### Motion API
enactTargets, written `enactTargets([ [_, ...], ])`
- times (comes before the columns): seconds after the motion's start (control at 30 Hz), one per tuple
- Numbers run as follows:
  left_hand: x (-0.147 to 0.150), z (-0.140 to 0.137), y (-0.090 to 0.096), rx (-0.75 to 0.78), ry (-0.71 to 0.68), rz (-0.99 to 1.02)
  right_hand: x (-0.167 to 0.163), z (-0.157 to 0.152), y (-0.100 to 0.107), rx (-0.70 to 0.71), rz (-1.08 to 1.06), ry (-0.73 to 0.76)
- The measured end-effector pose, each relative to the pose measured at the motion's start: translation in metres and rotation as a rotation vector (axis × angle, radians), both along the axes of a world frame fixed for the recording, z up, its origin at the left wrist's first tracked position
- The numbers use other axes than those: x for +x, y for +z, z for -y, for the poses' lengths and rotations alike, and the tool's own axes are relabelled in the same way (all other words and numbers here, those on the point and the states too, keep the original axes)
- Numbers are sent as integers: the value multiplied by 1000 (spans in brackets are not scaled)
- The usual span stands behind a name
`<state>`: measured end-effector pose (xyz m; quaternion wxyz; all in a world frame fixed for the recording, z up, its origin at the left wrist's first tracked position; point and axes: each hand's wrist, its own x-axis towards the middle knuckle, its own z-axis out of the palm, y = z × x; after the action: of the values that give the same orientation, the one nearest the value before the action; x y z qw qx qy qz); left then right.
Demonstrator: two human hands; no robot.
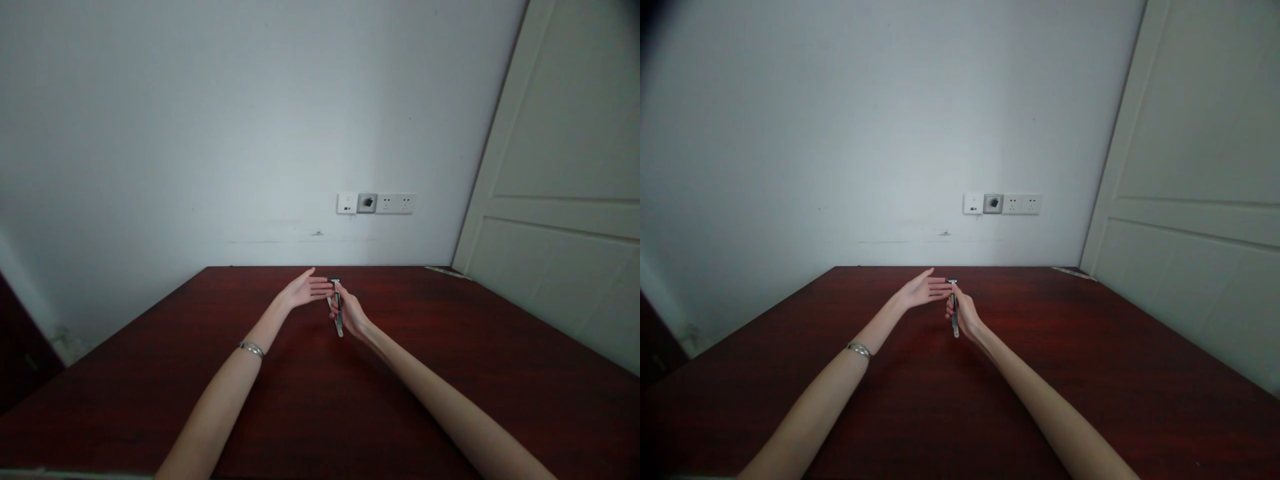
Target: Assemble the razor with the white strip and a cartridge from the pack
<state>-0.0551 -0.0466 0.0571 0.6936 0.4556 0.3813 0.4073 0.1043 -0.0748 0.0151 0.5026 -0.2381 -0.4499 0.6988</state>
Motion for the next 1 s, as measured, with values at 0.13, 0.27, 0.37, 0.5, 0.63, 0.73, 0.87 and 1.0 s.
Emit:
enactTargets([
  [0.13, 20, -4, -11, -86, -25, 185, -10, 12, -3, -77, 25, 17],
  [0.27, 33, -5, -16, -166, 3, 396, -19, 20, -8, -103, 66, -22],
  [0.37, 37, -4, -19, -197, 48, 514, -22, 23, -9, -110, 93, -90],
  [0.5, 38, -3, -21, -184, 60, 600, -24, 25, -9, -85, 102, -118],
  [0.63, 40, -1, -19, -192, 58, 619, -24, 26, -8, -87, 108, -123],
  [0.73, 41, 0, -17, -193, 63, 620, -25, 25, -8, -91, 107, -128],
  [0.87, 42, 2, -14, -177, 95, 606, -25, 24, -9, -93, 100, -127],
  [1.0, 38, -2, -16, -197, 130, 574, -23, 23, -8, -78, 65, -138],
])
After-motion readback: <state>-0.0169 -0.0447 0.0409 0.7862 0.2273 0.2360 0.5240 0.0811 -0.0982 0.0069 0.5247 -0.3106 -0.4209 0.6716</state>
